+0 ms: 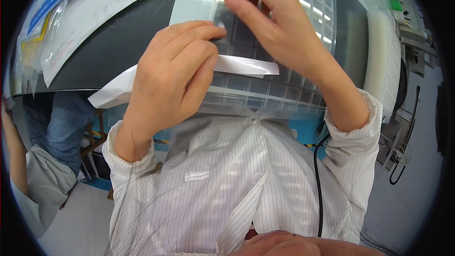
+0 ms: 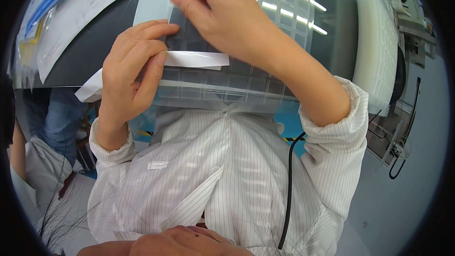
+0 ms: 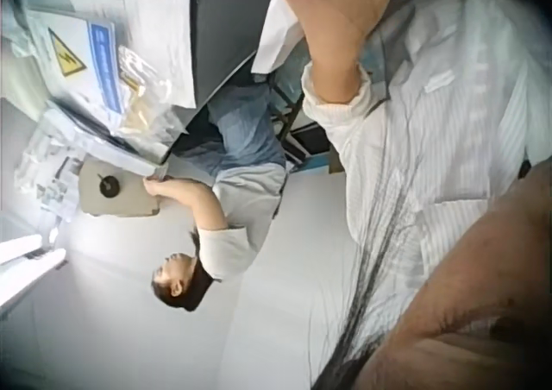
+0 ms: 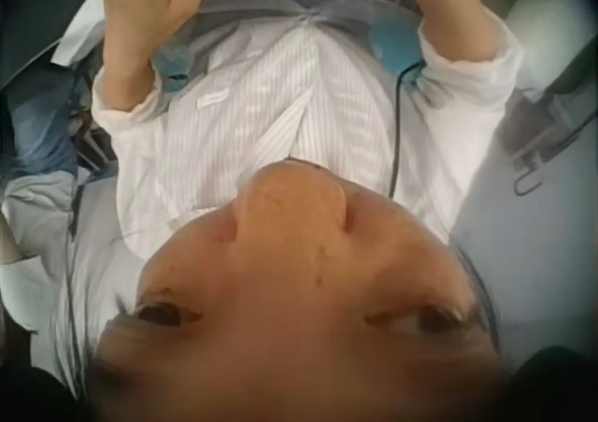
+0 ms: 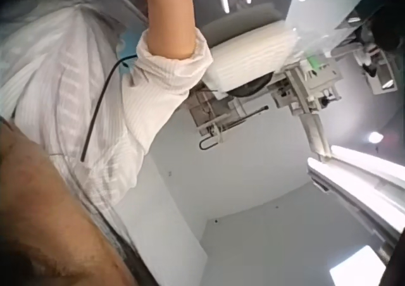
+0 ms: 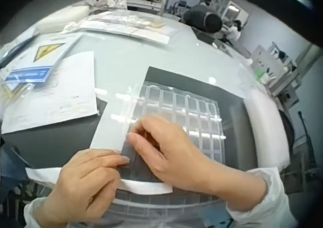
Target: Applying white labels or tape strips to a grid tray containing electronics components.
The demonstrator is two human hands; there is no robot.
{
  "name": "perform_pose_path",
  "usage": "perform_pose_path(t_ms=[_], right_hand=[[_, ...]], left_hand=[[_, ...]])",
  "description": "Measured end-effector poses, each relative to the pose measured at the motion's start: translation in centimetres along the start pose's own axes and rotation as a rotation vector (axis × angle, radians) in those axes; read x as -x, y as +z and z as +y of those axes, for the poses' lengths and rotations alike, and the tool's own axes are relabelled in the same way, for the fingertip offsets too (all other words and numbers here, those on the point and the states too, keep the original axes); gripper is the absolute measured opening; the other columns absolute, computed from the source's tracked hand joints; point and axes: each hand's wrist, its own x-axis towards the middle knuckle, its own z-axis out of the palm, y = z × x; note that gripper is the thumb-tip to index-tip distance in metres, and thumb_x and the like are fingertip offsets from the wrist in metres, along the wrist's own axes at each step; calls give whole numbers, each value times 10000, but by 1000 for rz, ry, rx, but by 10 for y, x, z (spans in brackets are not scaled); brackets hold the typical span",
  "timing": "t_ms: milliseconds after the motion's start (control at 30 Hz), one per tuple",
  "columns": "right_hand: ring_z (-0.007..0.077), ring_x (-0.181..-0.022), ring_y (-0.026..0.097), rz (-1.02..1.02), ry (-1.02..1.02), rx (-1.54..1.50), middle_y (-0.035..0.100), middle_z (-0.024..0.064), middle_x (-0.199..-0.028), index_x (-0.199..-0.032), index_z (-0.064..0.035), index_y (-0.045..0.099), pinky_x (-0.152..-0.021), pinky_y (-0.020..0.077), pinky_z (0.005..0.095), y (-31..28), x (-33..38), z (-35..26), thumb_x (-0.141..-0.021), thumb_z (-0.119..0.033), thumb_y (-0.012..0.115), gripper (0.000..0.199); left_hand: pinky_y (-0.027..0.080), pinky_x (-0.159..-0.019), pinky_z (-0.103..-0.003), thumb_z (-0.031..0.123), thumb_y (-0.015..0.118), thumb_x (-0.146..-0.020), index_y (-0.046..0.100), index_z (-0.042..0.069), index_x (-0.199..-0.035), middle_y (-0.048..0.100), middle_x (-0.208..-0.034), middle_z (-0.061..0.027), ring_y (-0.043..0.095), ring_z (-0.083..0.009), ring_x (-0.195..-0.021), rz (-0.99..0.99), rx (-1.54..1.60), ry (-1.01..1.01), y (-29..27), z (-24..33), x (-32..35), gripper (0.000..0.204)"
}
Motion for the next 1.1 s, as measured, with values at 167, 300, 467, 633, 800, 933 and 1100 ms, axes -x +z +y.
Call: perform_pose_path(t_ms=[167,300,467,633,800,933,1100], right_hand=[[232,-803,633,-107,-227,-45,660,112,-931,-1036,7,655,-701,508,326,-7,53,-28,-930,-56,705,133],[292,-796,653,-121,-240,-2,660,142,-923,-1003,13,655,-690,531,365,-18,84,-35,-827,33,746,198],[266,-736,657,-61,-377,125,671,135,-897,-951,7,671,-633,522,365,-27,120,-33,-754,24,788,229],[260,-752,654,141,-536,240,681,127,-931,-921,-1,679,-627,511,344,-24,138,-24,-708,24,807,249],[212,-911,618,-72,-332,-133,664,107,-1048,-924,-5,654,-811,486,326,-54,152,-28,-792,44,753,173],[140,-1012,549,116,108,-280,601,83,-1179,-933,-21,644,-909,426,285,-82,171,-6,-909,-19,699,61],[113,-997,517,209,292,-483,577,65,-1178,-910,-33,641,-908,406,265,-95,200,15,-938,-65,695,68]], left_hand=[[505,-804,-401,-28,703,-779,657,-3,-889,691,-956,-134,651,-329,-910,66,32,18,-2,14,0,123],[464,-690,-393,-41,716,-746,674,16,-892,658,-853,-106,596,-290,-760,-54,123,-9,-1,41,0,163],[454,-643,-374,-45,718,-782,668,-19,-902,631,-812,-114,586,-283,-715,-209,296,-10,3,68,-3,133],[462,-652,-391,-36,712,-812,663,-25,-925,607,-805,-118,577,-297,-719,-264,329,-29,15,84,-7,123],[468,-656,-392,-10,690,-848,664,-24,-942,610,-818,-127,581,-307,-728,-344,349,-57,17,92,-3,98],[487,-679,-361,-11,660,-878,672,-26,-941,668,-908,-147,611,-289,-748,-525,353,-170,16,95,6,66],[517,-734,-321,43,642,-930,683,-39,-983,724,-1112,-187,681,-251,-814,-606,414,-452,11,97,23,105]])
